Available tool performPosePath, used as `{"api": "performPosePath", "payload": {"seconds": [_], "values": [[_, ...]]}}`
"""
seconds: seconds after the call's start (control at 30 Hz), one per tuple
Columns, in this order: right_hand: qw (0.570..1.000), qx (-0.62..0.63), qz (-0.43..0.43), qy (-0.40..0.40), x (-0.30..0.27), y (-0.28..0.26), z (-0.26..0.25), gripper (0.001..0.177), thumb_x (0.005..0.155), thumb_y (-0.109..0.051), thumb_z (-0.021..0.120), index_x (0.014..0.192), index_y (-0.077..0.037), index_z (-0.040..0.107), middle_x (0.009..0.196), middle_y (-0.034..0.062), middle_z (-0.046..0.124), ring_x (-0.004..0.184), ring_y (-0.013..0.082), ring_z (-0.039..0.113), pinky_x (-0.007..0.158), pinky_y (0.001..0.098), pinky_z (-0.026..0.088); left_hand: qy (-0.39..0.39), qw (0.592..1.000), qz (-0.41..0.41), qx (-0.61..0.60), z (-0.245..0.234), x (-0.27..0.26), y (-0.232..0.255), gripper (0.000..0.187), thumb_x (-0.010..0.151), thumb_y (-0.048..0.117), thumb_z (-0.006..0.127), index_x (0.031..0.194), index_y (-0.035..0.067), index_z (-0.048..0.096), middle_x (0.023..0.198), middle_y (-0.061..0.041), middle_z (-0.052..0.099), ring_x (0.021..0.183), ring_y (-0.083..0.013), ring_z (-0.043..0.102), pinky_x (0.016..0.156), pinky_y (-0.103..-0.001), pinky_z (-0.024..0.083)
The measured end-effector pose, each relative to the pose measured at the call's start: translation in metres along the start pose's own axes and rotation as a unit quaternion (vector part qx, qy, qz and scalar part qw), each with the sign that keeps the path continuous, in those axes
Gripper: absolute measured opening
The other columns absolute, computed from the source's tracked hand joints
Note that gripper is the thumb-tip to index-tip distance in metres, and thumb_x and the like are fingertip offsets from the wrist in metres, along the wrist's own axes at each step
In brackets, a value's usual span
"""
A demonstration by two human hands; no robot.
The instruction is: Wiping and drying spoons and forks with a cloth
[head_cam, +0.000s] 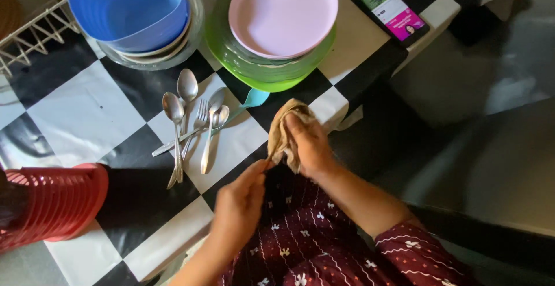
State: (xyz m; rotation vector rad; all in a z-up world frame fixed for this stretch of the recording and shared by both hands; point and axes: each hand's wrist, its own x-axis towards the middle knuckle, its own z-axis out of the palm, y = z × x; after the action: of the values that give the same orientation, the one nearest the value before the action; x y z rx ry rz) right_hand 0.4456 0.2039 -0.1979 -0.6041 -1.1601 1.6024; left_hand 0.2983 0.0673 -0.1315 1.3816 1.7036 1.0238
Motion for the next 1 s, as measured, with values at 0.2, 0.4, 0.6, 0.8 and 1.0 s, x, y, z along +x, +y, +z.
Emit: {"api": "performPosePath", "payload": {"seconds": [0.2, 0.4, 0.6, 0.8, 1.0], "values": [[0.98, 0.151, 0.118, -0.043, 0.002, -0.015, 0.005, 0.022, 0.106, -0.025, 0.062, 0.109, -0.003, 0.062, 0.093, 0.0064, 0.07, 0.078, 0.0139, 0.068, 0.069, 0.0289, 0.058, -0.023, 0.993, -0.09, -0.077, 0.003, 0.002, 0.004, 0.031, 0.099, 0.009, 0.058, 0.128, 0.003, 0.067, 0.069, -0.001, 0.055, 0.062, -0.0068, 0.046, 0.054, -0.025, 0.041], [0.993, -0.06, 0.02, -0.104, 0.023, -0.054, -0.006, 0.012, 0.101, -0.011, 0.069, 0.107, -0.002, 0.065, 0.093, 0.0077, 0.073, 0.082, 0.014, 0.071, 0.075, 0.0291, 0.061, -0.058, 0.995, -0.053, -0.061, -0.024, 0.002, 0.025, 0.028, 0.101, 0.009, 0.055, 0.126, 0.003, 0.068, 0.067, -0.002, 0.049, 0.062, -0.0076, 0.043, 0.054, -0.025, 0.041], [0.971, -0.184, -0.042, -0.144, 0.028, -0.064, -0.002, 0.011, 0.101, -0.007, 0.069, 0.109, -0.001, 0.067, 0.098, 0.0067, 0.073, 0.086, 0.0123, 0.07, 0.078, 0.0269, 0.059, -0.026, 0.999, 0.011, -0.026, -0.041, -0.006, 0.024, 0.027, 0.1, 0.008, 0.056, 0.124, 0.001, 0.068, 0.07, -0.002, 0.056, 0.062, -0.0074, 0.047, 0.057, -0.025, 0.045], [0.992, -0.102, 0.0, -0.076, 0.015, -0.03, 0.019, 0.015, 0.104, -0.017, 0.067, 0.106, -0.003, 0.067, 0.091, 0.0051, 0.072, 0.078, 0.0116, 0.069, 0.069, 0.0259, 0.058, -0.014, 0.997, -0.06, -0.048, -0.032, -0.013, 0.018, 0.026, 0.1, 0.009, 0.057, 0.123, 0.003, 0.07, 0.062, -0.003, 0.046, 0.057, -0.0078, 0.039, 0.049, -0.027, 0.035], [0.993, 0.088, 0.082, -0.007, -0.002, -0.004, 0.036, 0.019, 0.102, -0.025, 0.066, 0.106, -0.006, 0.065, 0.09, 0.0036, 0.07, 0.076, 0.012, 0.068, 0.066, 0.0272, 0.059, 0.021, 0.992, -0.037, -0.119, -0.005, -0.016, -0.001, 0.027, 0.102, 0.008, 0.053, 0.126, 0.003, 0.065, 0.064, 0.002, 0.046, 0.058, -0.0059, 0.041, 0.051, -0.025, 0.037]]}}
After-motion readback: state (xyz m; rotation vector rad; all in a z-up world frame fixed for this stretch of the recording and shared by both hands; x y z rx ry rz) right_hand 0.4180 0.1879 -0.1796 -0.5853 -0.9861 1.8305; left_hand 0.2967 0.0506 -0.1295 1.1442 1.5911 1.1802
